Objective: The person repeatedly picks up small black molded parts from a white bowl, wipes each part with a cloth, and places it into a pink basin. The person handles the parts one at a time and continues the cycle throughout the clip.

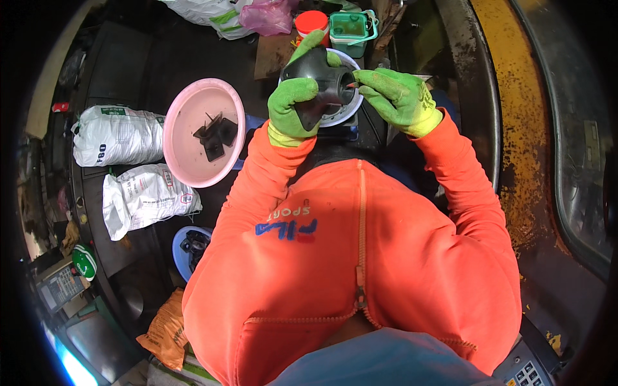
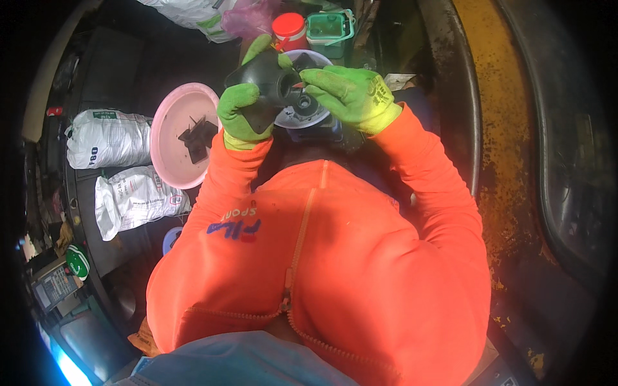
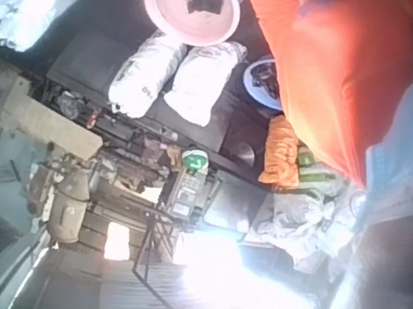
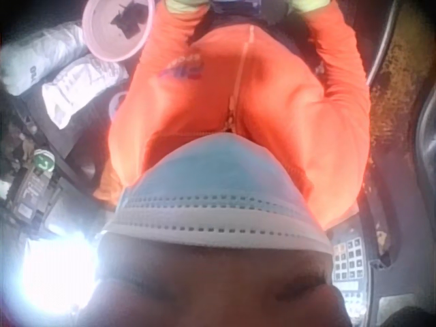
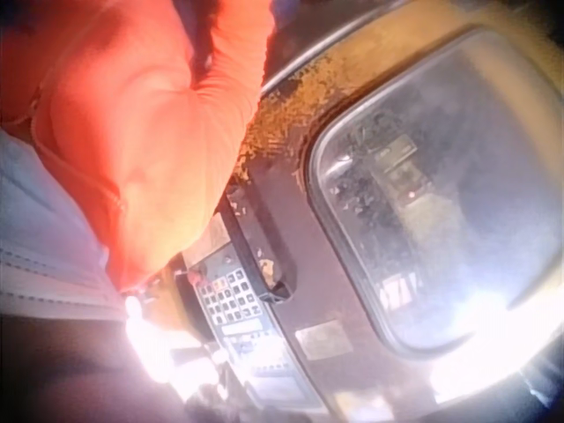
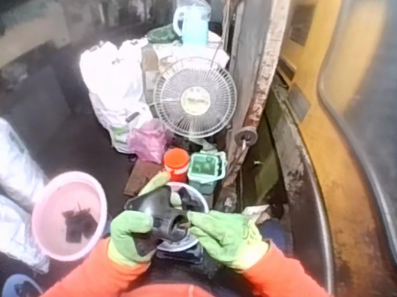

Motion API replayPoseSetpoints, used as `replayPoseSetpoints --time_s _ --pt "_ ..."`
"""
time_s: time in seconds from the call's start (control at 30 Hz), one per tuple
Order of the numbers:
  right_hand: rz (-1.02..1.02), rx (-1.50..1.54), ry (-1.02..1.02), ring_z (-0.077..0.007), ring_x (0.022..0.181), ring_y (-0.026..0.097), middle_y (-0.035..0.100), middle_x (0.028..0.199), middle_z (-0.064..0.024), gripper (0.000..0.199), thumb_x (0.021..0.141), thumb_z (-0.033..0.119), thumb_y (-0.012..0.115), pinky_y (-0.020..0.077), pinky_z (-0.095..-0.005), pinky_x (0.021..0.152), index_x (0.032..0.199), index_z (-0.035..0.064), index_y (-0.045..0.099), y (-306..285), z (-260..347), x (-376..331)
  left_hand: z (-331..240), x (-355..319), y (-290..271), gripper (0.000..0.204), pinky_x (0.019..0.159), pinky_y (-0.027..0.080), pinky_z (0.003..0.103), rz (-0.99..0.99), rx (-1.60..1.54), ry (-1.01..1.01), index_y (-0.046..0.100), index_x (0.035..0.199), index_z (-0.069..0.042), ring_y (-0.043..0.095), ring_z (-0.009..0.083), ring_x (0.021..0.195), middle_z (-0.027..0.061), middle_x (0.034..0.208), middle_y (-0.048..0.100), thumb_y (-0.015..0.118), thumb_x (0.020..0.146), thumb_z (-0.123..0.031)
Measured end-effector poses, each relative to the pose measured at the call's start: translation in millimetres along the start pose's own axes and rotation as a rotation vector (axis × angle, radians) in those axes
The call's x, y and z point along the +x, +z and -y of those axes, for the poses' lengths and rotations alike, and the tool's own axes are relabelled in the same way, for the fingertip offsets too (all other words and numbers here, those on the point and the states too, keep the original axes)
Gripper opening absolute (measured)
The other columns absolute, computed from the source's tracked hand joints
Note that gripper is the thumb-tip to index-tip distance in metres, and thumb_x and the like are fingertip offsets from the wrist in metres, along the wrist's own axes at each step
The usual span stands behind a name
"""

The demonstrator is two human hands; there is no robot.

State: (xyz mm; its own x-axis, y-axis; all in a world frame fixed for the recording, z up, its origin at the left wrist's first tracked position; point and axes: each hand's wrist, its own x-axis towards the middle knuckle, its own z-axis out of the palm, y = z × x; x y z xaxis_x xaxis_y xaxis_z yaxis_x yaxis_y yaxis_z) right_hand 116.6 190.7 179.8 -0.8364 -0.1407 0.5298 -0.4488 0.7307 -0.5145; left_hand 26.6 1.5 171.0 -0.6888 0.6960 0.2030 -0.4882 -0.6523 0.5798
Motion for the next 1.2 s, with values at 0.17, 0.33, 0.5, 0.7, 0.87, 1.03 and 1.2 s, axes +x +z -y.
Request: replayPoseSetpoints --time_s 0.17,0.33,0.5,0.7,0.87,1.03,1.2 --pt "-0.065 0.205 0.111 -0.0298 0.087 0.068 0.069 0.1 -0.0141 0.024 0.091 0.013 0.064 0.0552 -0.0348 0.073 0.112 0.0013 0.065 14.4 12.1 -4.8 -8.7 1.1 8.7 0.083 0.091 0.053 0.043 0.008 0.15 0.102 0.036 0.143 0.0 0.062 0.0334 0.103 0.019 0.117 0.058 0.061 0.066 -0.019" --pt "-0.059 0.387 0.245 -0.0225 0.09 0.066 0.067 0.102 -0.0143 0.027 0.094 0.012 0.061 0.0531 -0.0308 0.077 0.116 -0.0031 0.062 20.7 29.6 -8.6 -9.3 4.9 5.9 0.087 0.09 0.052 0.045 0.063 0.236 0.238 0.035 0.144 -0.002 0.058 0.0329 0.106 0.0196 0.122 0.054 0.067 0.065 -0.018" --pt "-0.073 0.778 0.574 -0.0115 0.088 0.06 0.065 0.1 -0.0062 0.027 0.098 0.013 0.056 0.0493 -0.0258 0.078 0.12 -0.0031 0.06 23.2 49.8 -8.8 -9.8 7.7 -2.0 0.08 0.092 0.048 0.036 0.19 0.572 0.492 0.036 0.143 -0.001 0.053 0.023 0.107 0.0144 0.124 0.049 0.073 0.076 -0.024" --pt "-0.016 1.002 0.758 -0.0053 0.074 0.048 0.056 0.086 0.0027 0.029 0.1 0.021 0.053 0.0401 -0.0216 0.065 0.118 -0.0001 0.061 15.9 58.7 -5.0 -11.5 16.8 -13.3 0.074 0.088 0.047 0.039 0.327 1.088 0.937 0.041 0.138 -0.006 0.053 0.0288 0.103 0.02 0.119 0.049 0.073 0.074 -0.025" --pt "0.107 1.005 0.818 -0.0056 0.071 0.044 0.051 0.082 0.0034 0.024 0.101 0.022 0.048 0.0395 -0.0235 0.063 0.102 0.0023 0.062 1.8 63.9 -4.6 -15.5 19.5 -15.6 0.067 0.087 0.047 0.042 0.394 1.183 1.004 0.046 0.133 -0.011 0.054 0.0319 0.102 0.0225 0.118 0.05 0.072 0.073 -0.026" --pt "0.123 1.072 0.92 -0.0029 0.063 0.038 0.047 0.071 0.0049 0.021 0.1 0.025 0.05 0.0315 -0.021 0.054 0.098 0.0081 0.062 -3.2 66.0 -5.7 -14.0 19.0 -19.8 0.068 0.086 0.046 0.042 0.443 1.191 0.93 0.045 0.133 -0.012 0.053 0.0321 0.103 0.0221 0.118 0.049 0.073 0.073 -0.029" --pt "0.113 1.2 0.979 -0.0034 0.051 0.033 0.044 0.064 0.0052 0.023 0.099 0.029 0.051 0.0251 -0.0218 0.045 0.098 0.0084 0.062 -6.2 70.9 -5.5 -4.7 20.8 -19.8 0.071 0.086 0.047 0.042 0.361 1.167 1.005 0.044 0.134 -0.013 0.053 0.0318 0.102 0.0219 0.12 0.049 0.075 0.073 -0.03"
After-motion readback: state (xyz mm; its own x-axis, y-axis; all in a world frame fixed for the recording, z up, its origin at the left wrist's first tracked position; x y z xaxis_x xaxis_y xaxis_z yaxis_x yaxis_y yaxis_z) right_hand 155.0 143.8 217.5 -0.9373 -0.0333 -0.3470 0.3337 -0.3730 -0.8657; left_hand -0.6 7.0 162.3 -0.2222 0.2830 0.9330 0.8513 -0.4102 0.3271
